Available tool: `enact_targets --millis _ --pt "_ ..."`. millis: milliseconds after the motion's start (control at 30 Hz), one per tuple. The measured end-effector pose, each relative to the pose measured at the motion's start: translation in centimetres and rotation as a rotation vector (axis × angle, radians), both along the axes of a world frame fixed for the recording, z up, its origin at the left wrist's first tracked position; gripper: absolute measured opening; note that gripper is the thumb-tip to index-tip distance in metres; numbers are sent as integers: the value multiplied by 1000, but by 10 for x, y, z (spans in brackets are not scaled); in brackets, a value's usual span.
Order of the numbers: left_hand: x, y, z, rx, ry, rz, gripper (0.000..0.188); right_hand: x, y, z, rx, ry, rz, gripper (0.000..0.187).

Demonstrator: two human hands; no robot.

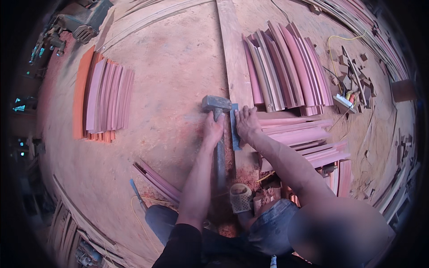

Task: The person sits on the floor and smooths the edges of reddish-pink wooden planks using a metal file and a hammer. They repeatedly file the edges and occasionally tap the file with the hammer to shape the wood.

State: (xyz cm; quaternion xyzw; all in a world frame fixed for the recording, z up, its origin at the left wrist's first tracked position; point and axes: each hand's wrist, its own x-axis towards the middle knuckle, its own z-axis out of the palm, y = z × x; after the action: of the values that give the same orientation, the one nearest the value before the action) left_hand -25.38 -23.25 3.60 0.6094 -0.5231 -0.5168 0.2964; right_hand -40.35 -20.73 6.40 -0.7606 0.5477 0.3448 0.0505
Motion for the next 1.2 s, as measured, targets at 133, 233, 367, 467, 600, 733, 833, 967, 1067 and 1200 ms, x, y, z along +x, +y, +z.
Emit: enact_targets --millis 133,233,367,467,600,733,833,967,1067,1200 --pt "-3 -15 -7 163 89 32 20 1 2 -6 -46 -5 -10 143" --pt "2 -16 -9 108 34 -23 22 1 2 -5 -33 4 -8 141" --pt "12 -2 -18 91 -57 -94 29 1 0 0 5 13 3 139" --pt "23 27 -24 20 -157 -128 33 3 -1 2 -19 -2 -25 137" --pt "38 89 -23 -47 -249 -131 36 1 0 2 6 26 17 137" --pt "54 152 -14 118 -105 -125 45 0 -1 1 19 2 2 141" --pt "63 182 -12 8 -162 -156 45 2 -1 4 13 -9 21 143" --pt "71 190 -15 -53 -39 -180 43 5 -3 8 41 2 -22 150" --pt "70 166 -14 190 -93 -57 35 6 -3 6 44 10 -20 151" --pt "57 102 -7 187 44 14 25 5 -1 1 27 -1 -27 150"
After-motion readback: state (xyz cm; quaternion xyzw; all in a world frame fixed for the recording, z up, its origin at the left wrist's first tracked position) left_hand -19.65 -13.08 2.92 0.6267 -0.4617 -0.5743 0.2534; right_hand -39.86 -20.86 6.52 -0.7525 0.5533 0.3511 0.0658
